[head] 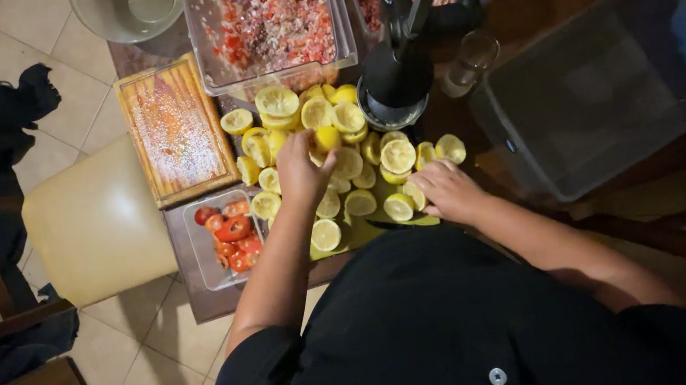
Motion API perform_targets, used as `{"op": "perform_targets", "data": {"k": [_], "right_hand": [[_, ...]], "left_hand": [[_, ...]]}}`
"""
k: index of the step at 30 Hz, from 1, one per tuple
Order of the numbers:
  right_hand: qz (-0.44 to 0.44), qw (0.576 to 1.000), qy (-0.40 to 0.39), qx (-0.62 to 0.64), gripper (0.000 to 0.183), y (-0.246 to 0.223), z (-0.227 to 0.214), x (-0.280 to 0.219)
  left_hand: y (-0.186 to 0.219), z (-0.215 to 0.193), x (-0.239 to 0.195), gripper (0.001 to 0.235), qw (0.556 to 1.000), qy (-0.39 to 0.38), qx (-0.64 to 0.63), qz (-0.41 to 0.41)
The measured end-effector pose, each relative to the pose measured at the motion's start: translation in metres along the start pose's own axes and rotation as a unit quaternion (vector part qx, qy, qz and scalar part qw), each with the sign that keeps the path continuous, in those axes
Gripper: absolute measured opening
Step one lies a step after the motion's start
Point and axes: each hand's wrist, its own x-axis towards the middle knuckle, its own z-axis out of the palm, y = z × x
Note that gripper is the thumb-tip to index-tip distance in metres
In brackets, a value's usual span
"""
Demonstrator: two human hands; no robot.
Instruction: Cutting lemons, extracting juice with a manual press, and bagging the pieces.
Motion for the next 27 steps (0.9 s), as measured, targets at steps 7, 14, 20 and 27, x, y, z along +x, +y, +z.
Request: {"op": "perform_targets", "data": {"k": [7,14,20,27], "right_hand": [[0.112,0.989,0.029,0.089,0.081,0.008,0.012,-0.008],[0.27,0.834,0.158,0.454,0.077,-0.011,-0.062,0.017],[0.17,0.79,0.289,0.514,0.079,-0.014,-0.098,0.049],[0.161,0.887,0.331,0.278,0.062,0.013,-0.128,0.091]], "left_hand": [[-0.005,-0.004,-0.011,0.063,0.999,-0.046,0.008,0.005],[0.01,-0.01,-0.006,0.055,0.999,-0.012,-0.026,0.027],[0.049,-0.014,0.009,0.05,0.994,0.007,-0.076,0.08],[0.088,-0.006,0.025,0.057,0.979,-0.015,-0.139,0.146]]}}
